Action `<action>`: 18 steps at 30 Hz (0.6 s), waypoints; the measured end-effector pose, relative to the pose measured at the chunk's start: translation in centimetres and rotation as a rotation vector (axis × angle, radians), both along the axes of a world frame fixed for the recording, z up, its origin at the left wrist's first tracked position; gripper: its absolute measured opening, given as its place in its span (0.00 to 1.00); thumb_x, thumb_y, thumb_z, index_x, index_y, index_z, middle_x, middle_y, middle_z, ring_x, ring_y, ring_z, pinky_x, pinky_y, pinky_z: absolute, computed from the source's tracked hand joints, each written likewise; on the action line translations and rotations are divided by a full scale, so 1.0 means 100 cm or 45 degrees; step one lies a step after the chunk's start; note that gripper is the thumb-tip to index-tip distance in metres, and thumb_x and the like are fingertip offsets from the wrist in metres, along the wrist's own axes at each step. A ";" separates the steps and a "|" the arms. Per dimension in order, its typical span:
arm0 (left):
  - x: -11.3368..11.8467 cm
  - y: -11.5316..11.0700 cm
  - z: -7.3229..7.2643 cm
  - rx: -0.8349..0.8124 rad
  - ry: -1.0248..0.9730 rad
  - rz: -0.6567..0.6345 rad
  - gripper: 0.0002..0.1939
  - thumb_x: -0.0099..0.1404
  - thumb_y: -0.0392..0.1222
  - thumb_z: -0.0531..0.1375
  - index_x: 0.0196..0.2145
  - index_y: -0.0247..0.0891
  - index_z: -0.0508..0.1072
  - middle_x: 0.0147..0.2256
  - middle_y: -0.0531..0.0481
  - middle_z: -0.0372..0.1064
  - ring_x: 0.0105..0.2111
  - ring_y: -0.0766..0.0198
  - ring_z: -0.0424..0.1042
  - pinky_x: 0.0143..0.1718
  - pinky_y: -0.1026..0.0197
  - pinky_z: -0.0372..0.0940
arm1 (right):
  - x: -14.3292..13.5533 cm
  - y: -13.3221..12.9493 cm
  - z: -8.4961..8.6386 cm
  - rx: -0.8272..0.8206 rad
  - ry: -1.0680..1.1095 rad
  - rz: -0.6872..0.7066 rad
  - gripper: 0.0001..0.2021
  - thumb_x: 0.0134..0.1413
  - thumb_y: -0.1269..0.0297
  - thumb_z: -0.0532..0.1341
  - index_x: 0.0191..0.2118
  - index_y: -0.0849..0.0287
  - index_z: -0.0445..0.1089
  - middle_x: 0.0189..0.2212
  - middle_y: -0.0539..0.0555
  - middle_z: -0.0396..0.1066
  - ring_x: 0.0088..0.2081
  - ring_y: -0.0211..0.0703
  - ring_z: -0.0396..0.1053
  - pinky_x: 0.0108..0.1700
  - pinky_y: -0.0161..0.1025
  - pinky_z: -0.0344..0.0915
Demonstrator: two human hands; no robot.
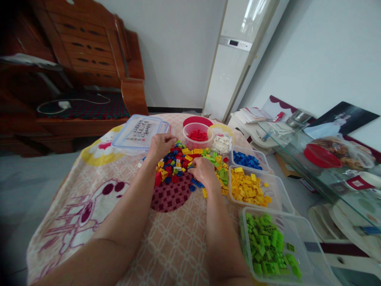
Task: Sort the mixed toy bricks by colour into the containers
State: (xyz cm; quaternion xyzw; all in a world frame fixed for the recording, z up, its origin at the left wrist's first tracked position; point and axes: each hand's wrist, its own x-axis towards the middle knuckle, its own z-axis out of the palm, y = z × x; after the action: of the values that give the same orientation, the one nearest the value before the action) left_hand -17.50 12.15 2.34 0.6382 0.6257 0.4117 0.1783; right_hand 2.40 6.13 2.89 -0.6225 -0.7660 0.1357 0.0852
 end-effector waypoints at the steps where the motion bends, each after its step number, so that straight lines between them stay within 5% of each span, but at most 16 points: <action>1: 0.000 0.000 -0.001 0.002 0.005 0.003 0.15 0.63 0.42 0.58 0.38 0.36 0.84 0.27 0.47 0.79 0.31 0.59 0.74 0.36 0.62 0.64 | -0.004 0.000 -0.002 0.002 -0.059 -0.002 0.11 0.54 0.61 0.68 0.43 0.58 0.80 0.42 0.59 0.81 0.46 0.48 0.76 0.45 0.37 0.65; 7: 0.000 0.002 -0.002 0.006 0.002 -0.001 0.16 0.63 0.43 0.58 0.38 0.36 0.84 0.26 0.47 0.78 0.31 0.59 0.74 0.35 0.62 0.64 | -0.001 0.005 -0.010 0.026 0.136 -0.002 0.07 0.55 0.63 0.66 0.37 0.59 0.80 0.37 0.57 0.81 0.42 0.46 0.78 0.44 0.37 0.67; 13: 0.001 0.001 -0.001 0.011 0.013 -0.003 0.15 0.63 0.43 0.58 0.36 0.36 0.84 0.26 0.48 0.77 0.29 0.60 0.73 0.35 0.61 0.63 | 0.022 0.012 -0.011 -0.093 0.878 -0.387 0.14 0.53 0.59 0.63 0.43 0.60 0.77 0.20 0.50 0.74 0.19 0.43 0.70 0.21 0.36 0.65; 18: 0.001 0.001 -0.001 0.008 0.018 -0.013 0.15 0.63 0.42 0.58 0.37 0.36 0.84 0.27 0.48 0.78 0.30 0.60 0.73 0.36 0.61 0.63 | 0.038 0.026 -0.019 0.100 1.338 -0.686 0.25 0.46 0.60 0.64 0.51 0.67 0.74 0.24 0.53 0.76 0.26 0.49 0.76 0.27 0.40 0.74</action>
State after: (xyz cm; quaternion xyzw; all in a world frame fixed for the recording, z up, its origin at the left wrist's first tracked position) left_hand -17.36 12.22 2.23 0.6448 0.6223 0.4084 0.1739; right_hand 6.24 8.72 0.97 -0.6409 -0.4405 0.3711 0.5074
